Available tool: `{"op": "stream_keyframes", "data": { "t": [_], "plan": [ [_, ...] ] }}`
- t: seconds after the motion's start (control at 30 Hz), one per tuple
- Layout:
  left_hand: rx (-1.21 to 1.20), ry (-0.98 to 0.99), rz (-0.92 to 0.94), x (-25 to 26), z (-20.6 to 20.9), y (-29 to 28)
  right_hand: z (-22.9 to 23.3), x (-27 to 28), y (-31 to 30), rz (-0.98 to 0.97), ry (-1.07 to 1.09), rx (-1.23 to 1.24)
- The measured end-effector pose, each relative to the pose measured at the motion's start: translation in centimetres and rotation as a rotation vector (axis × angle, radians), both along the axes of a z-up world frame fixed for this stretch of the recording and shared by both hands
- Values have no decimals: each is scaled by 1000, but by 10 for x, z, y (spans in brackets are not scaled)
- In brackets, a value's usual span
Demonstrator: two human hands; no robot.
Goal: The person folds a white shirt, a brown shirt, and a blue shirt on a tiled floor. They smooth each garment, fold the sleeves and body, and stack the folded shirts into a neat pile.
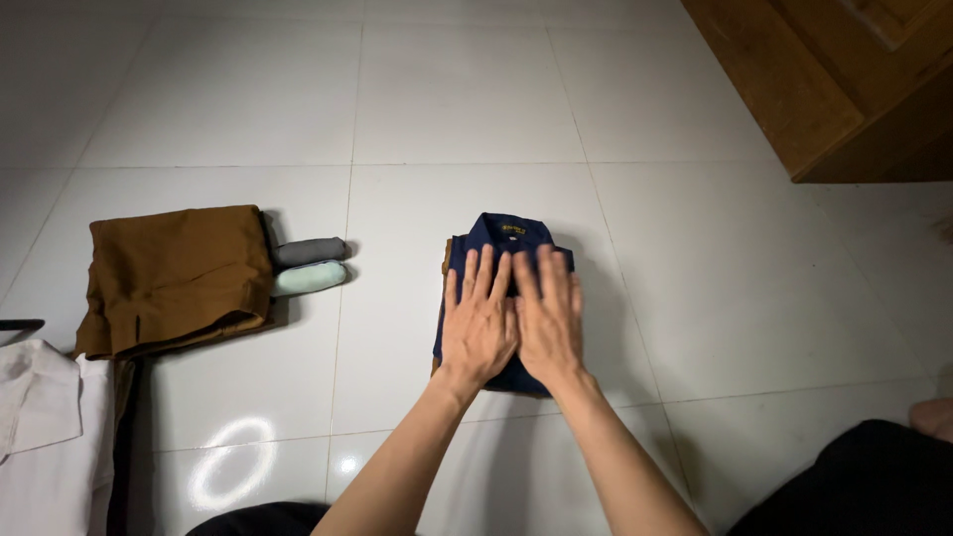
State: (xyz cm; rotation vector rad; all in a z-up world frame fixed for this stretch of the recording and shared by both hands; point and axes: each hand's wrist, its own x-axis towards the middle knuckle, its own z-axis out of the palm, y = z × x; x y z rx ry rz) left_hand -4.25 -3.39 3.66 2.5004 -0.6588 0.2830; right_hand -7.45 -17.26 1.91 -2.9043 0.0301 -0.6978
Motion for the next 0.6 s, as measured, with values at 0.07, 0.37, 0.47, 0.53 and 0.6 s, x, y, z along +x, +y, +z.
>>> {"op": "stream_keyframes", "data": {
  "t": [0.07,0.37,0.47,0.53,0.6],
  "plan": [
    [102,38,-48,8,-2,-5,-4,4,0,24,118,83],
    [179,173,-51,14,-32,-3,-27,8,-9,34,212,166],
    [160,200,-49,13,-28,-1,-28,8,-6,-52,169,135],
    [161,246,-46,11,-26,0,-29,5,-3,-122,186,165],
    [150,252,-39,11,-23,-1,-29,4,-3,-172,240,255]
  ]
}}
